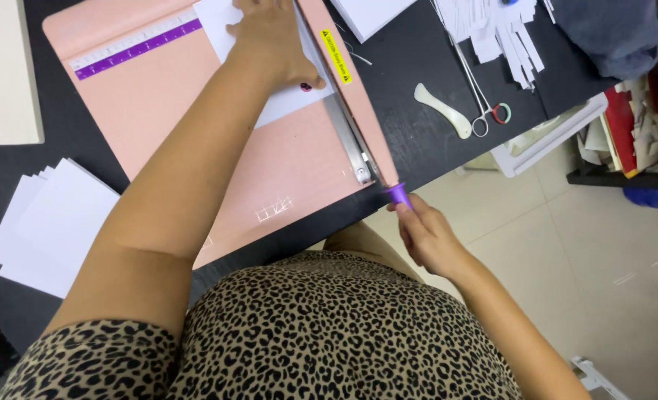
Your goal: Cutting paper sheets using a manual guillotine paper cutter
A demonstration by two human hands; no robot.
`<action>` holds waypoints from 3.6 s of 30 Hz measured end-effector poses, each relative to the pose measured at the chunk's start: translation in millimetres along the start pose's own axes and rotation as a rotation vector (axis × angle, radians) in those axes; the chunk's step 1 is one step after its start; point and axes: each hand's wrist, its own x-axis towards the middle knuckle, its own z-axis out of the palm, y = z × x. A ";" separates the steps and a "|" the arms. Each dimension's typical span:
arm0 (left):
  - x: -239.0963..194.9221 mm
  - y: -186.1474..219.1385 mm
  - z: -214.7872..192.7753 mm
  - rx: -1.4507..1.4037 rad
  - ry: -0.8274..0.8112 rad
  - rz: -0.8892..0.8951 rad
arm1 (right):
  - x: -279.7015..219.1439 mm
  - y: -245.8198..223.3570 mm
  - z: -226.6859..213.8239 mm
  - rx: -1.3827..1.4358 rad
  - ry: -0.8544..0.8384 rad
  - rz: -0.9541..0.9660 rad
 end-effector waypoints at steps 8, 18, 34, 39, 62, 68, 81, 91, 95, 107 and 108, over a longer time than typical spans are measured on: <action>7.0 -9.0 20.8 0.047 0.176 0.036 | -65.3 -100.1 -52.3 0.748 -0.403 -0.437; -23.7 -100.6 64.9 -0.116 0.550 0.679 | -69.5 -123.1 -27.5 0.452 0.116 -0.656; -66.3 -85.4 100.8 -0.413 0.678 0.032 | -54.3 -129.0 -27.4 0.216 0.289 -0.742; -42.3 -62.3 101.4 -0.407 0.733 0.002 | -55.5 -132.6 -29.5 0.197 0.315 -0.723; -39.9 -57.3 100.2 -0.340 0.804 0.005 | -60.3 -156.2 -33.0 -0.286 0.645 -0.786; -40.8 -56.1 98.2 -0.356 0.747 -0.022 | -61.9 -157.9 -33.9 -0.278 0.605 -0.776; -9.6 -29.7 22.3 -0.050 0.323 0.043 | -88.9 -171.9 -62.8 -0.045 0.174 -0.408; 24.5 -21.2 9.4 0.223 0.080 0.010 | -24.1 -88.7 -30.7 -0.156 -0.243 0.314; 35.6 -24.2 15.7 0.285 0.092 0.026 | -32.2 -89.8 -20.7 -0.193 -0.086 0.256; 34.6 -32.5 20.0 0.180 0.147 0.063 | -40.4 -86.4 -52.1 0.349 -0.326 -0.152; 24.0 -31.9 10.7 0.181 0.158 0.067 | -42.5 -97.6 -57.2 0.344 -0.319 -0.160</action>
